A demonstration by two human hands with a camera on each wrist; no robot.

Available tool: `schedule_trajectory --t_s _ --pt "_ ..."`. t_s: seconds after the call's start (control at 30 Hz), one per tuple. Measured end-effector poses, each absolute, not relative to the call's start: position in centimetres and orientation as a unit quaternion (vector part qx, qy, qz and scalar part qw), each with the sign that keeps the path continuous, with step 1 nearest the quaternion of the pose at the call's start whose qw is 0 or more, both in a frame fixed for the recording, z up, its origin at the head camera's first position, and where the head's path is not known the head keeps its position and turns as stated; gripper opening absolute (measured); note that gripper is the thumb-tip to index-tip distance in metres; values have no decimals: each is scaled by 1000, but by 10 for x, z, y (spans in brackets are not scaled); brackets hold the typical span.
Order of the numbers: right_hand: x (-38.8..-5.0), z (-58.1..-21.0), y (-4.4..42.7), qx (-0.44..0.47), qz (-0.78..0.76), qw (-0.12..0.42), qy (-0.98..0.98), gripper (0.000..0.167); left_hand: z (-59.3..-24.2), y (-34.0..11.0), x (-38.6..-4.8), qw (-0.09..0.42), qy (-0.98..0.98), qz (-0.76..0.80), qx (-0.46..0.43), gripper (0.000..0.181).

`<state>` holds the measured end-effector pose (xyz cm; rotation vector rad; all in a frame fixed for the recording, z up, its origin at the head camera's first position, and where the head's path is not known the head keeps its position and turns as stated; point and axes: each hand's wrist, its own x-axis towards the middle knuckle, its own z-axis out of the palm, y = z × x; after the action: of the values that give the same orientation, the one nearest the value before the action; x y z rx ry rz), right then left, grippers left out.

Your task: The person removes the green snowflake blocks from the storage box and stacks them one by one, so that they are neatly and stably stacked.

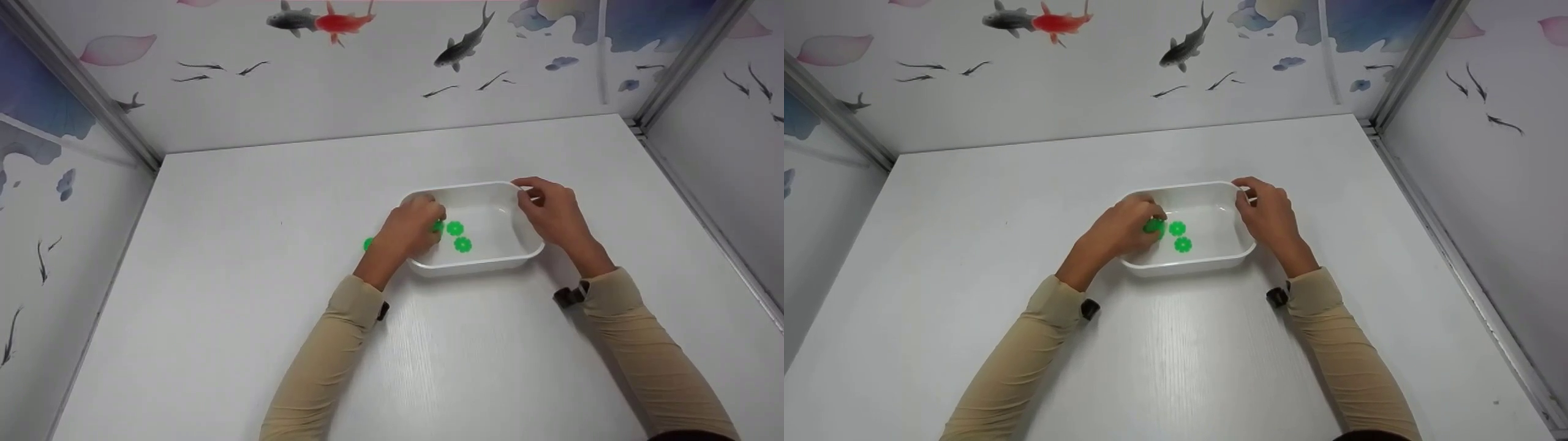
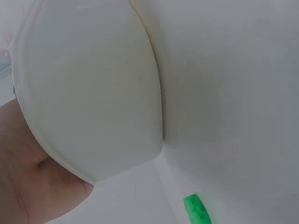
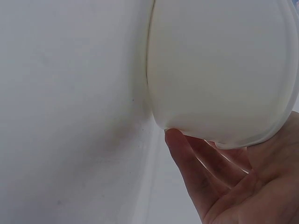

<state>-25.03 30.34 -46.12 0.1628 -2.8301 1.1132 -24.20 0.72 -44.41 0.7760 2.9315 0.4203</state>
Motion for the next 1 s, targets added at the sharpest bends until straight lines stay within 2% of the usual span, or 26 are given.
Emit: schedule_trajectory --t_s 0.3,0.47,0.77,1.0 --pt "-250 -459 303 49 363 40 -930 38 -440 0 -242 50 943 199 263 35" --pt "-251 -460 303 51 362 42 -930 37 -442 -2 -243 43 937 216 270 34" --pt "-253 -464 302 71 361 74 -927 35 -440 -7 -241 3 929 212 303 44" --pt "-253 -464 303 72 357 74 -929 35 -438 -14 -239 -24 919 227 322 37"
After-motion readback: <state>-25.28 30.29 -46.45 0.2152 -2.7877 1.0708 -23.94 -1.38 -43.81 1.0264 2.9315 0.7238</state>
